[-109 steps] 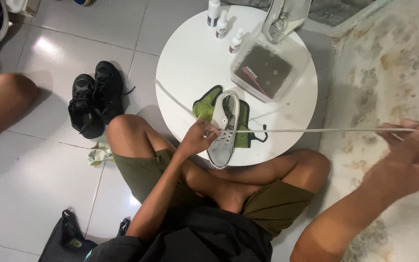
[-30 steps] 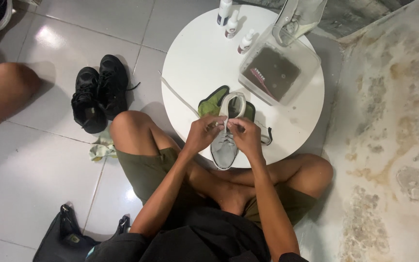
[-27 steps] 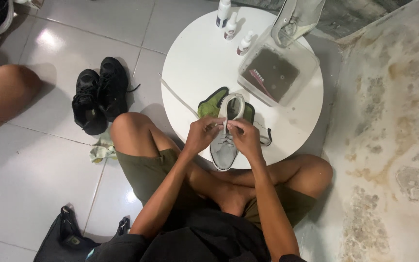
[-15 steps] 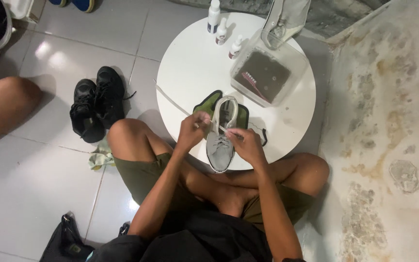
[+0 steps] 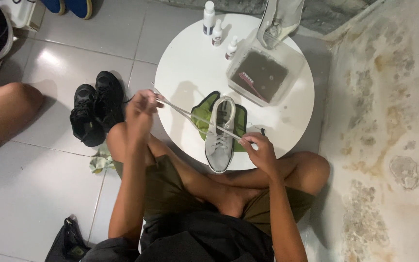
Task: The person sits cross-legged on the floor and threads a white shoelace through the eyelets of a white sneaker placed on a small white table. They pull the lace through the holes and adjust the tension by hand.
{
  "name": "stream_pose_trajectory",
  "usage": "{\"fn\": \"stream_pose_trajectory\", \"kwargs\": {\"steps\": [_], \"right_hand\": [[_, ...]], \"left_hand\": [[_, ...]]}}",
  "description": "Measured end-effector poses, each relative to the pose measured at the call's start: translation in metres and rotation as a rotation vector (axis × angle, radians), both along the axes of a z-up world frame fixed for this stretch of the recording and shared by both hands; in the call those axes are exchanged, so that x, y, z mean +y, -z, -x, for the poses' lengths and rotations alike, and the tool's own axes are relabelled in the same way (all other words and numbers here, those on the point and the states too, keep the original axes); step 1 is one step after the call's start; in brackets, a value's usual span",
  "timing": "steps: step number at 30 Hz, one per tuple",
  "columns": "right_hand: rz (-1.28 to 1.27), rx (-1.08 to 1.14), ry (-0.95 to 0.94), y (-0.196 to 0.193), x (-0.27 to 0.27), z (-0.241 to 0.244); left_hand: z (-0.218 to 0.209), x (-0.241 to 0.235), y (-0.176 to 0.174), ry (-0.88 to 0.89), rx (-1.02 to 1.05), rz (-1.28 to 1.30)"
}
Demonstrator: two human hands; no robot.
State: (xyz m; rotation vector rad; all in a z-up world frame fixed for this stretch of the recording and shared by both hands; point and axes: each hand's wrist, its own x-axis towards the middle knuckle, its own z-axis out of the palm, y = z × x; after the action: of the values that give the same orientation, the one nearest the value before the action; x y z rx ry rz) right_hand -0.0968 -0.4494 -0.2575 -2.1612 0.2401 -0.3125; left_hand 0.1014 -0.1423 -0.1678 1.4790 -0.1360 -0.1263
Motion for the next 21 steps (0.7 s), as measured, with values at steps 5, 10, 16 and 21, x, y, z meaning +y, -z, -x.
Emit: {"fn": "stream_pose_trajectory", "kwargs": {"steps": [5,10,16,21], "right_hand": [[-0.045,-0.052,-0.047,-0.003,0.009,-0.011],[-0.074,0.022,-0.059,-0.014,0.019,-0.015],[0.077,0.08,-0.097,-0.011,0.019,-0.013],[0.14,0.043,-0.122,0.015,0.019,-0.013]], "left_hand": [[-0.009,0.022,-0.016,-0.033,-0.076,-0.05],[-0.009,0.032,-0.022,-0.033,-0.028,-0.032],[-0.003,0.033,-0.033,-0.056,-0.026,-0.01],[-0.006,0.034,-0.032,-0.064,-0.043,-0.014]]}}
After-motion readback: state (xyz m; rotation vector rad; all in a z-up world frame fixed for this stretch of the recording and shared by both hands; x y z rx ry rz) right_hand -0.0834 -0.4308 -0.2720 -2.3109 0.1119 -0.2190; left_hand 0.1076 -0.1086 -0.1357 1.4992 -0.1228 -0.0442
